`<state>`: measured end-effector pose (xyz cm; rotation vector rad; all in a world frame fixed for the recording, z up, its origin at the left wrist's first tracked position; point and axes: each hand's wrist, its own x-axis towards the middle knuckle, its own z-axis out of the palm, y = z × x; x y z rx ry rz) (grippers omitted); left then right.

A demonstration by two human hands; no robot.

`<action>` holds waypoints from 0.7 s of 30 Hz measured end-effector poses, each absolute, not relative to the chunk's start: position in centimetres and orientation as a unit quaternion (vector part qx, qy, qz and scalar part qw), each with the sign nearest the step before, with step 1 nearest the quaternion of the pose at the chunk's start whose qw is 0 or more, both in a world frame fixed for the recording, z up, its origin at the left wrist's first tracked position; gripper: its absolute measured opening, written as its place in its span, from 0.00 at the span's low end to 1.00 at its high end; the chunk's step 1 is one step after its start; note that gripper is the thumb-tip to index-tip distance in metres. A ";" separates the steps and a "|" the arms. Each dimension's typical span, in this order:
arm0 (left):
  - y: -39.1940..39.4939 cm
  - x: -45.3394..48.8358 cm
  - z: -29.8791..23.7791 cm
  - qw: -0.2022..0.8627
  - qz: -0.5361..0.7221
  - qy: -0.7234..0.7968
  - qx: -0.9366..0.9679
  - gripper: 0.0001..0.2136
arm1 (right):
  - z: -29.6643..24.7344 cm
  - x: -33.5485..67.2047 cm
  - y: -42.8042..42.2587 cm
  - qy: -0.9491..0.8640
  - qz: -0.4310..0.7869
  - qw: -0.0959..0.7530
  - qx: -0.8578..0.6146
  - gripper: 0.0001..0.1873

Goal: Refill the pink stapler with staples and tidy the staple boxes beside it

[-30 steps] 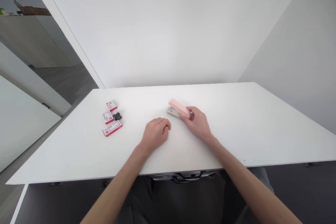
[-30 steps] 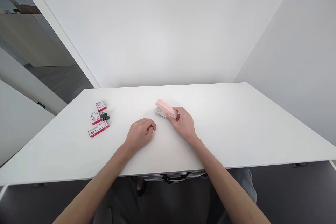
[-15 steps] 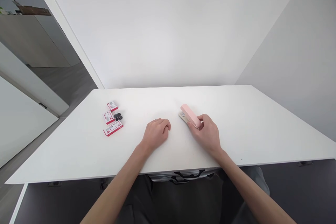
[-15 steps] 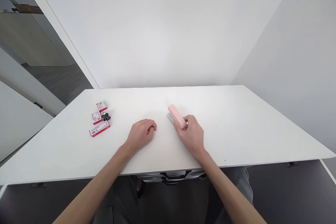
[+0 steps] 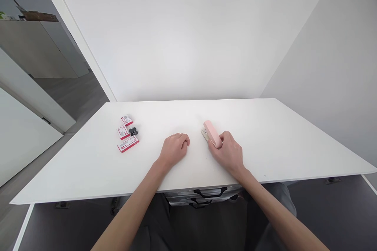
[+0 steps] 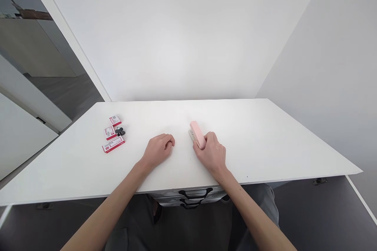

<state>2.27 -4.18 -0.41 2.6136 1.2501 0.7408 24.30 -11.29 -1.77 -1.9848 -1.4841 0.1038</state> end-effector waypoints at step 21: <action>-8.8 -14.4 0.0 -0.146 0.214 0.653 0.712 0.23 | -1.4 24.0 -12.3 -0.590 0.095 0.336 -0.728 0.16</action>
